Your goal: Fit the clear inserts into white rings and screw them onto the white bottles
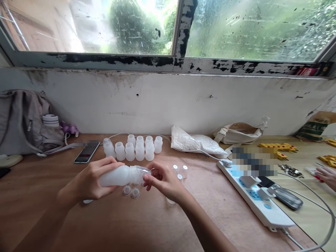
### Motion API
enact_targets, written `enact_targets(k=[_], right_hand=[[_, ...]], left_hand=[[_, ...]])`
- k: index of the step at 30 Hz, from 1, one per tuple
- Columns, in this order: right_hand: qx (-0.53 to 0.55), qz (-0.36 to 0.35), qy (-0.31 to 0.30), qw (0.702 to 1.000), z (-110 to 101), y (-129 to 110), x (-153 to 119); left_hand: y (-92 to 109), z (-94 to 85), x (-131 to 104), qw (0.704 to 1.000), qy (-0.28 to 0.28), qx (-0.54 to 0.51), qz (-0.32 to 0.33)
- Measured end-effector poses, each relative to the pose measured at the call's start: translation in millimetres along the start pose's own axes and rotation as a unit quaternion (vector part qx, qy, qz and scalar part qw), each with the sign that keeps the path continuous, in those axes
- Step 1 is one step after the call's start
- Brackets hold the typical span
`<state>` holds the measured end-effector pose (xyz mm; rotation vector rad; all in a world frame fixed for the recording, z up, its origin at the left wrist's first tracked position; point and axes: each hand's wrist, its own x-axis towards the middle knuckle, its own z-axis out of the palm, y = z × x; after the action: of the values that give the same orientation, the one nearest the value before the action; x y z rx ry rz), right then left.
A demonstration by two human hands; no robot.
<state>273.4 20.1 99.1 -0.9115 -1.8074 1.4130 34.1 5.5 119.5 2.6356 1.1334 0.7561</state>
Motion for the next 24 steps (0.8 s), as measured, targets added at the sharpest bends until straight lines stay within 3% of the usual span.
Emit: enact_targets(k=[6,15,21,24], right_hand=[[0.004,-0.002,-0.017,1.0,0.3,-9.0,-7.6],[-0.002,-0.011,0.007,1.0,6.8,-5.8,-5.3],[0.009,-0.016,0.054,0.998,12.0,12.4,12.7],[-0.015,-0.044,0.117,0.992,11.4,18.5,28.7]], left_hand=[[8.6,-1.5,-1.3,1.0,-0.005,-0.026,0.004],[21.5,-4.8,-3.9,0.998,0.005,0.059,-0.026],[18.2,-3.8,-0.3,0.989,-0.009,0.125,-0.072],[13.0,-12.3,0.6,0.987,0.027,0.137,-0.078]])
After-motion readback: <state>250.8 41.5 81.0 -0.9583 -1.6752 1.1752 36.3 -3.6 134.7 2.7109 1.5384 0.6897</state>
